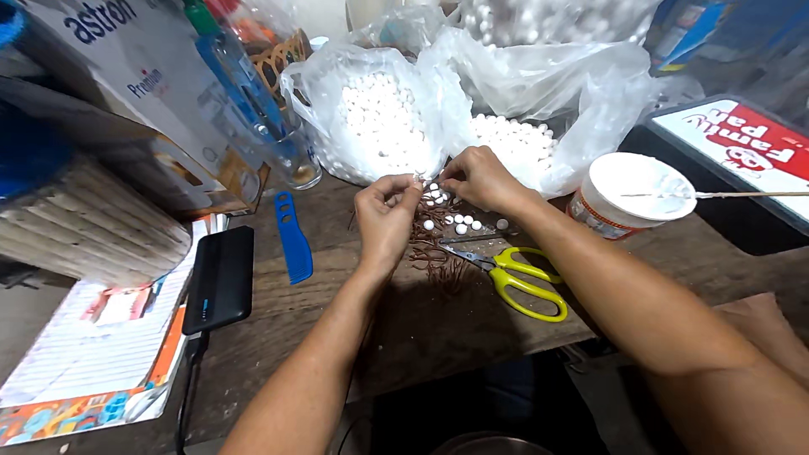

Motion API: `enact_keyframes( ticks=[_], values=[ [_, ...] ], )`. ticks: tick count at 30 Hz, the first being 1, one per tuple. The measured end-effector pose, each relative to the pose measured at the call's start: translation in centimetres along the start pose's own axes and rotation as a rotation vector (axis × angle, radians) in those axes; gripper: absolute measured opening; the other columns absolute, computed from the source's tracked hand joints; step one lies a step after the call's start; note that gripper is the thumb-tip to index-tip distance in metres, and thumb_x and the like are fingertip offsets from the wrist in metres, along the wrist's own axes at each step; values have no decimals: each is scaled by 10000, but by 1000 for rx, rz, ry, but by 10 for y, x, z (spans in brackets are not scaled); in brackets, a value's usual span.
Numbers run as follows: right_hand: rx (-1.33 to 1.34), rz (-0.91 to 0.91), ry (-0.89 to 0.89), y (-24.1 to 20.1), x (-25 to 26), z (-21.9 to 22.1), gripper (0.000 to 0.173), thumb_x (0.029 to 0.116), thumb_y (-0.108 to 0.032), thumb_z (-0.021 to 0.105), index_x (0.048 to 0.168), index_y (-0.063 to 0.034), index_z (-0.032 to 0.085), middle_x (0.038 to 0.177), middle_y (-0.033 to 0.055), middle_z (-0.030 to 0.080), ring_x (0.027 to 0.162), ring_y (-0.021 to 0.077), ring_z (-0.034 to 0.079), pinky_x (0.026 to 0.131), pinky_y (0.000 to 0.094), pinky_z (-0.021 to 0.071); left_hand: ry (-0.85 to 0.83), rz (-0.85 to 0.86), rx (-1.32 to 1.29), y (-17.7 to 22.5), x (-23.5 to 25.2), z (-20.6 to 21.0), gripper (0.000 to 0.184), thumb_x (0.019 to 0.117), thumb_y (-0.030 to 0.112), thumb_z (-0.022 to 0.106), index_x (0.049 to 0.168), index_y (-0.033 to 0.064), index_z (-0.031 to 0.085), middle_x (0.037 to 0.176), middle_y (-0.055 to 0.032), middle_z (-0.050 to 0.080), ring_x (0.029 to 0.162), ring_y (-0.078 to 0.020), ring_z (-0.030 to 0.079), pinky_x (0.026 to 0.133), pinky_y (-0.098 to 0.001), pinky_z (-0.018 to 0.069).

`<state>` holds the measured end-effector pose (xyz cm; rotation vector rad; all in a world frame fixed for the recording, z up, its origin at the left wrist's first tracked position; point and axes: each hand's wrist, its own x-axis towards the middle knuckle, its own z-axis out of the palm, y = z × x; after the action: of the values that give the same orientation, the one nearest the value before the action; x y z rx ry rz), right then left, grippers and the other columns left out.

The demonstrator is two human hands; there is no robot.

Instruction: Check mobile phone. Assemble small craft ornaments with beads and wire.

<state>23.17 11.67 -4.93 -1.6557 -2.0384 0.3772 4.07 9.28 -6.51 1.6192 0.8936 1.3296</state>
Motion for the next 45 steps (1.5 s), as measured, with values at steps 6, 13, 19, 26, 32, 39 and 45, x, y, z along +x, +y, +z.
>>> enact_keyframes(
  ticks=[6, 13, 19, 26, 32, 39, 45],
  values=[
    [22, 62, -25, 0, 4, 8, 153, 967, -83, 645, 906, 14, 746, 869, 173, 700, 842, 323, 676, 769, 543, 520, -21, 27, 38, 2, -4, 1, 58, 942, -11, 651, 939, 36, 684, 793, 8, 644, 586, -7, 562, 564, -156, 501],
    [339, 34, 111, 2, -8, 0, 92, 905, -29, 712, 975, 29, 725, 872, 110, 691, 761, 167, 648, 740, 377, 551, -12, 55, 92, 2, -5, 2, 43, 939, 17, 677, 911, 49, 686, 802, 16, 645, 628, -2, 576, 583, -148, 495],
    [1111, 71, 128, -10, -36, -12, 231, 894, 157, 591, 949, -5, 747, 784, -14, 731, 693, 58, 694, 709, 225, 610, -12, 67, 48, 1, -5, 4, 56, 942, 16, 665, 911, 60, 683, 794, 25, 640, 605, -3, 567, 562, -149, 494],
    [1174, 118, 94, -17, -37, -13, 245, 920, 154, 559, 931, -10, 742, 775, -12, 737, 666, 58, 702, 680, 217, 615, -21, 100, 33, 1, -6, 5, 61, 934, -2, 664, 909, 50, 682, 803, 26, 640, 620, 3, 573, 573, -144, 500],
    [1127, 94, 127, -13, -36, -9, 214, 914, 122, 604, 915, -26, 760, 765, -27, 721, 642, 28, 649, 634, 188, 570, -33, 83, 27, 1, -6, 5, 65, 946, 14, 657, 908, 58, 686, 820, 19, 634, 616, -10, 563, 564, -152, 490],
    [1037, 40, 169, -13, -36, -8, 204, 882, 118, 650, 906, -47, 768, 780, -46, 735, 659, 1, 647, 636, 172, 554, -29, 101, 41, -1, -6, 5, 71, 939, 7, 659, 896, 56, 686, 814, 19, 629, 631, -7, 569, 576, -151, 494],
    [973, -1, 186, -11, -35, -7, 191, 868, 110, 670, 921, -47, 765, 781, -53, 733, 650, -9, 642, 626, 164, 551, -36, 101, 63, -1, -6, 5, 70, 942, 14, 656, 893, 57, 682, 806, 18, 623, 615, -5, 559, 561, -147, 485]
  ],
)
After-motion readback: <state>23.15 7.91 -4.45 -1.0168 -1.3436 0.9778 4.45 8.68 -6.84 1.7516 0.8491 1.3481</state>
